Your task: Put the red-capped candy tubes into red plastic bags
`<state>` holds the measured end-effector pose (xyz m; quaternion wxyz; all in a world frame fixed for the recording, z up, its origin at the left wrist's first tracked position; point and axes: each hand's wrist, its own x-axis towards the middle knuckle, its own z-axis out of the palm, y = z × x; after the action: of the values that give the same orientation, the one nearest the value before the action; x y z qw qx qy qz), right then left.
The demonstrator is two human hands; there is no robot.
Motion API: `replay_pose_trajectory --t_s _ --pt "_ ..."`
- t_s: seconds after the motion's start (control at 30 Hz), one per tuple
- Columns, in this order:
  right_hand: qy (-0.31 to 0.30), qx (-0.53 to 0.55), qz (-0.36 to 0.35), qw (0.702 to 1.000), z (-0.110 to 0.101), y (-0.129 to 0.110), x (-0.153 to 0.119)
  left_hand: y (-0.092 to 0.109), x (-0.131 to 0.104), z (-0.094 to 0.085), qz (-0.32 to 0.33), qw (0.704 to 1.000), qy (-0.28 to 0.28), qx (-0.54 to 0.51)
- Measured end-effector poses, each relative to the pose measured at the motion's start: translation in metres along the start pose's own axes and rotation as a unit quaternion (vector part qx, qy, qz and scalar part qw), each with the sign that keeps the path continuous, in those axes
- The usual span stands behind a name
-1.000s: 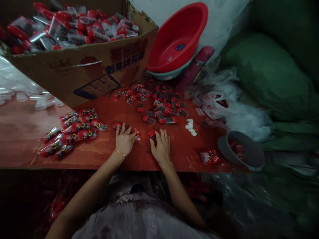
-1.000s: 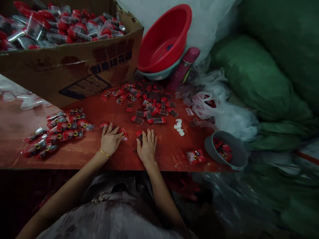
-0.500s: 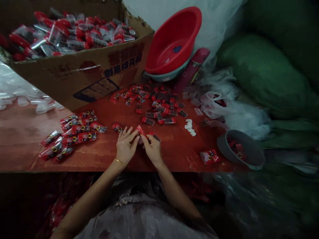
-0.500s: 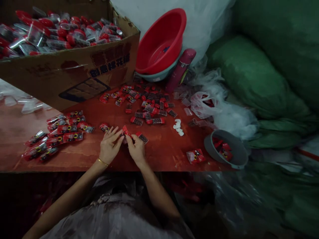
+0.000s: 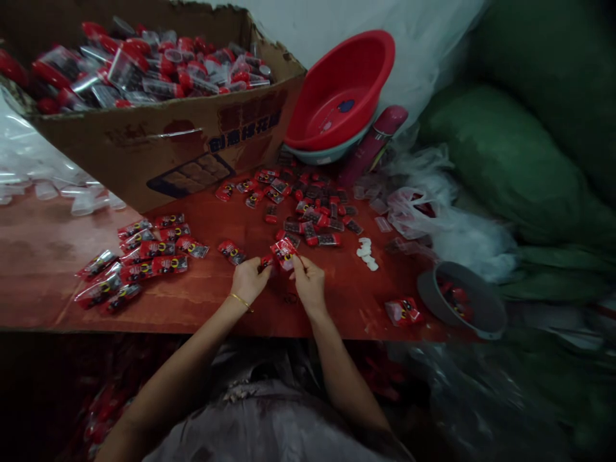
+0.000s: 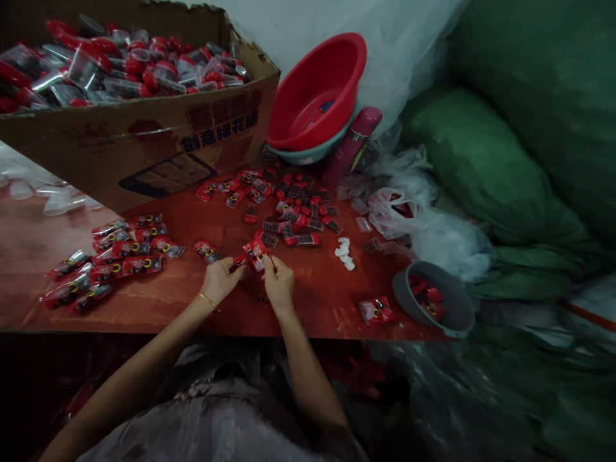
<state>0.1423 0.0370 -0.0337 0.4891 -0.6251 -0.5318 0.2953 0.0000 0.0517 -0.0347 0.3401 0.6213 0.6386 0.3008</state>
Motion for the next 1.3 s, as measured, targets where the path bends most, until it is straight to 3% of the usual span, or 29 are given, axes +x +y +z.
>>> replay_pose_trajectory --t_s 0.07,0.17,0.27,0.37,0.43,0.53,0.6,0.67,0.77,0.87,1.0,1.17,1.23,1.3 --pt "0.003 0.024 0.012 1.000 0.001 0.002 0.001 0.004 0.003 0.001 0.036 0.994 -0.003 0.100" --pt "0.027 0.020 0.020 0.999 0.005 0.005 0.000 0.008 0.005 0.002 0.095 0.984 0.029 0.149" --pt "0.052 0.002 0.022 0.998 0.007 0.006 -0.002 0.007 0.004 -0.001 0.150 0.977 0.077 0.133" --pt "0.038 0.031 0.025 0.998 0.007 0.005 -0.001 0.007 -0.002 -0.006 0.184 0.971 0.131 0.084" --pt "0.030 0.061 0.029 0.997 0.009 0.003 -0.001 0.009 -0.008 -0.007 0.181 0.975 0.129 0.019" --pt "0.030 0.083 0.016 0.996 0.016 -0.004 -0.007 0.016 -0.012 -0.003 0.088 0.978 0.053 -0.179" --pt "0.016 0.077 -0.006 0.997 0.020 -0.010 -0.013 0.020 -0.013 -0.001 -0.003 0.944 0.015 -0.330" --pt "-0.006 0.054 -0.029 0.998 0.020 -0.013 -0.019 0.022 -0.013 -0.001 -0.067 0.907 0.013 -0.415" --pt "-0.009 -0.023 -0.087 0.996 0.005 -0.009 -0.024 0.019 -0.012 -0.009 -0.120 0.890 0.046 -0.437" --pt "0.026 -0.150 -0.146 0.978 -0.023 0.006 -0.021 0.012 -0.012 -0.019 -0.171 0.874 0.061 -0.450" --pt "0.007 -0.315 -0.158 0.936 -0.049 0.026 -0.013 0.012 -0.014 -0.022 -0.225 0.841 0.033 -0.490" --pt "-0.076 -0.415 -0.165 0.891 -0.044 0.032 -0.011 0.019 -0.017 -0.020 -0.280 0.809 0.004 -0.516" --pt "-0.088 -0.406 -0.187 0.890 -0.041 0.033 -0.010 0.020 -0.018 -0.022 -0.288 0.804 0.004 -0.521" --pt "-0.078 -0.361 -0.198 0.908 -0.042 0.032 -0.010 0.020 -0.019 -0.025 -0.291 0.800 0.005 -0.525"
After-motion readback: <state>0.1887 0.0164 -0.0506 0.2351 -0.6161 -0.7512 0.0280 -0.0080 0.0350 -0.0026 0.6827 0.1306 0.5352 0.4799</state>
